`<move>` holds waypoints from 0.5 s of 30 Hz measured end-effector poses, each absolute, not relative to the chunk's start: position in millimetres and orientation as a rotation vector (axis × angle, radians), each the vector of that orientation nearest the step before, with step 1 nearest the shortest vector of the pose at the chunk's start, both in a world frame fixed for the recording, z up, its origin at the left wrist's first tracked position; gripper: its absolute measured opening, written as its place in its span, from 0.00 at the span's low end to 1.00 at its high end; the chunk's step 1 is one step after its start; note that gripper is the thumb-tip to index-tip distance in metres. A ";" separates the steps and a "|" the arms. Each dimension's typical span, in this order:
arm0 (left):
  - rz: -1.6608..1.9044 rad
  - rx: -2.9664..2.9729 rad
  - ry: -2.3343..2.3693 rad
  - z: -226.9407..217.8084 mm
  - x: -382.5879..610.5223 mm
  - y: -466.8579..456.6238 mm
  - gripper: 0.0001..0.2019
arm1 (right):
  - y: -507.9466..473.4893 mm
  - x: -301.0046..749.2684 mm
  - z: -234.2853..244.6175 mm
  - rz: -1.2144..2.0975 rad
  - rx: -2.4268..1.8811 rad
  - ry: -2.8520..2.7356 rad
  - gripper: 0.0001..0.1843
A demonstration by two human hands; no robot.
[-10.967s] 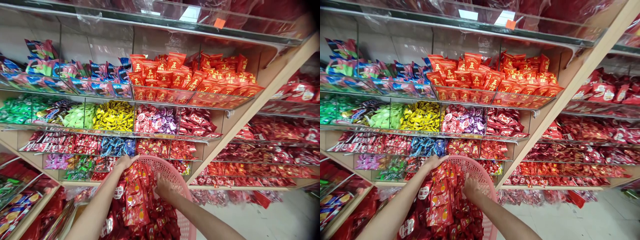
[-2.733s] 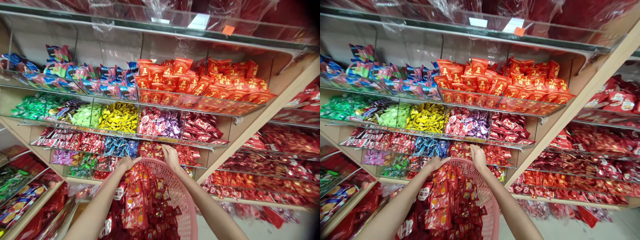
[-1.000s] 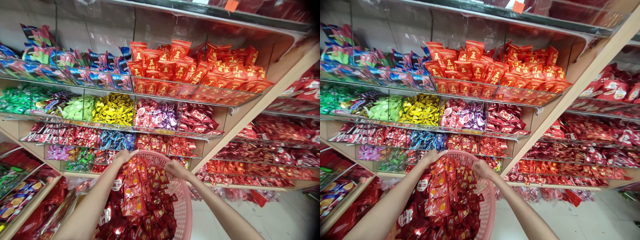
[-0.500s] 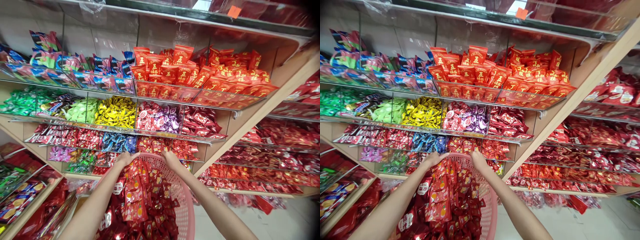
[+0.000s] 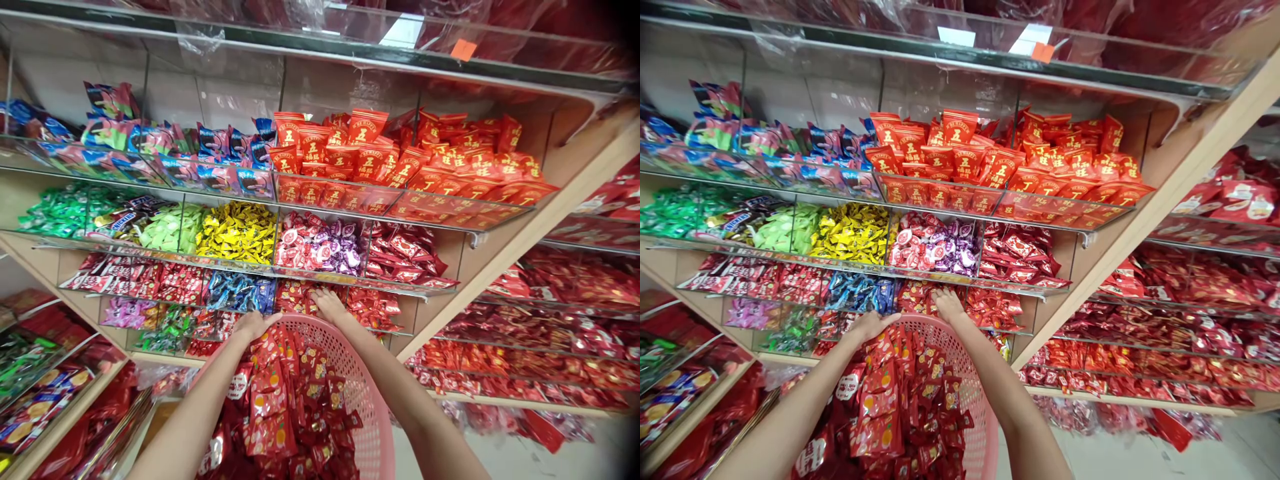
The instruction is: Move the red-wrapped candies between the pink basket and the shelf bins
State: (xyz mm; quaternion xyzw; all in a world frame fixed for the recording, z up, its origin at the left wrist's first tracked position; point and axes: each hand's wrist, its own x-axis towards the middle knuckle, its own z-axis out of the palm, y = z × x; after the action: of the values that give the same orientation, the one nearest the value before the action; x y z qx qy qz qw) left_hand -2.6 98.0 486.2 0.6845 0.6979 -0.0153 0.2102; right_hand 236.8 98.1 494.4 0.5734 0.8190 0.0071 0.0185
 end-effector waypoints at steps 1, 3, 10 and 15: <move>-0.043 1.901 1.943 485.9 -2.6 98.0 0.44 | 97.8 236.5 495.1 0.035 1.777 2.546 0.27; -0.046 1.900 1.943 485.4 -2.7 98.1 0.44 | 97.0 236.5 496.6 0.046 1.782 2.550 0.25; -0.045 1.916 1.943 482.9 -3.2 100.3 0.45 | 96.0 242.3 495.4 0.085 1.901 2.591 0.24; -0.057 1.912 1.941 485.2 -2.6 99.5 0.45 | 92.7 242.2 501.3 0.042 2.013 2.632 0.20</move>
State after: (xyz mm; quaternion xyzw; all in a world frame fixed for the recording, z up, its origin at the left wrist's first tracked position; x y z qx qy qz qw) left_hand -2.6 99.5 485.2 0.6865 0.6968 -0.0205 0.2069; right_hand 242.2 92.7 501.3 0.6052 0.7914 0.0127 -0.0857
